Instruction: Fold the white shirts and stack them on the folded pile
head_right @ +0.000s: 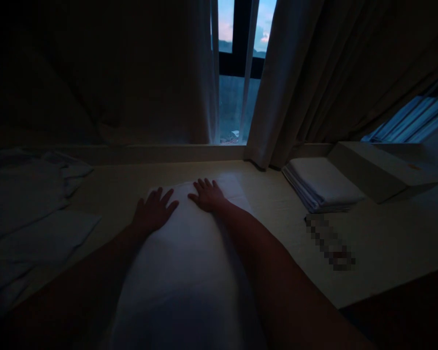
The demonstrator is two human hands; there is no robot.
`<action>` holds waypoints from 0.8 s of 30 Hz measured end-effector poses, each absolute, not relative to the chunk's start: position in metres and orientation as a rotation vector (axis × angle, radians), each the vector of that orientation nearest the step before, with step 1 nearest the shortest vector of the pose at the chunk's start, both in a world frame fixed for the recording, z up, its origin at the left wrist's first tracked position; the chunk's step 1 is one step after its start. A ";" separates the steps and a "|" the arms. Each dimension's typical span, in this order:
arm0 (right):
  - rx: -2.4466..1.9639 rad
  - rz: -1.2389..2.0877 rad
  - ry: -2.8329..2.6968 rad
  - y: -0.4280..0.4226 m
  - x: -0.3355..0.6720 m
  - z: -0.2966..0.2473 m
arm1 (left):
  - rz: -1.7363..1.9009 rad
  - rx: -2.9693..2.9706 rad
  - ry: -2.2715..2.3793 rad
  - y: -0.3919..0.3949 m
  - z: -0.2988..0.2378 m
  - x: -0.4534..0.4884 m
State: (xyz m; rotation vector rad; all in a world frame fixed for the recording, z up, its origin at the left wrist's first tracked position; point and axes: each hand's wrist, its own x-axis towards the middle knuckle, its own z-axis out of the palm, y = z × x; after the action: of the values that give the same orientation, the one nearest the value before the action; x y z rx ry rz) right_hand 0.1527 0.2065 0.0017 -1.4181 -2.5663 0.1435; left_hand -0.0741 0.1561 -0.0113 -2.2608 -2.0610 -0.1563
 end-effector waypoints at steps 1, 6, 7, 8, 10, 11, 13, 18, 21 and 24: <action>-1.487 0.171 -2.539 0.211 0.167 0.000 | -0.153 -2.263 -2.063 0.157 -0.013 -0.076; -1.878 0.258 -2.354 0.221 0.249 0.007 | -0.095 -2.282 -2.096 0.161 -0.010 -0.077; -1.913 0.231 -2.333 0.216 0.262 0.012 | -0.080 -2.283 -2.120 0.162 -0.006 -0.076; -1.931 0.195 -2.319 0.206 0.271 0.017 | -0.072 -2.276 -2.143 0.162 -0.002 -0.074; -1.890 0.114 -2.336 0.174 0.275 0.028 | -0.102 -2.236 -2.152 0.152 0.009 -0.065; -1.845 0.096 -2.365 0.151 0.271 0.031 | -0.136 -2.216 -2.131 0.141 0.014 -0.058; -1.641 0.076 -2.492 0.096 0.254 0.034 | -0.203 -2.231 -2.032 0.105 0.021 -0.037; -1.562 0.247 -2.510 -0.015 0.221 0.020 | -0.196 -2.488 -1.833 -0.004 0.013 0.000; -1.717 0.270 -2.406 -0.025 0.232 0.013 | -0.170 -2.449 -1.942 -0.025 0.004 -0.014; -1.846 0.260 -2.319 -0.011 0.252 0.011 | -0.120 -2.453 -1.953 -0.010 0.008 -0.035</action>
State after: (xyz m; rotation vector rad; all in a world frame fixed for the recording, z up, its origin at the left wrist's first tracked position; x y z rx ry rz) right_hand 0.2518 -0.0110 0.0106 -1.8458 -2.3190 0.2600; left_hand -0.0346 -0.0102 0.0078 -2.4528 -1.9533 -0.1196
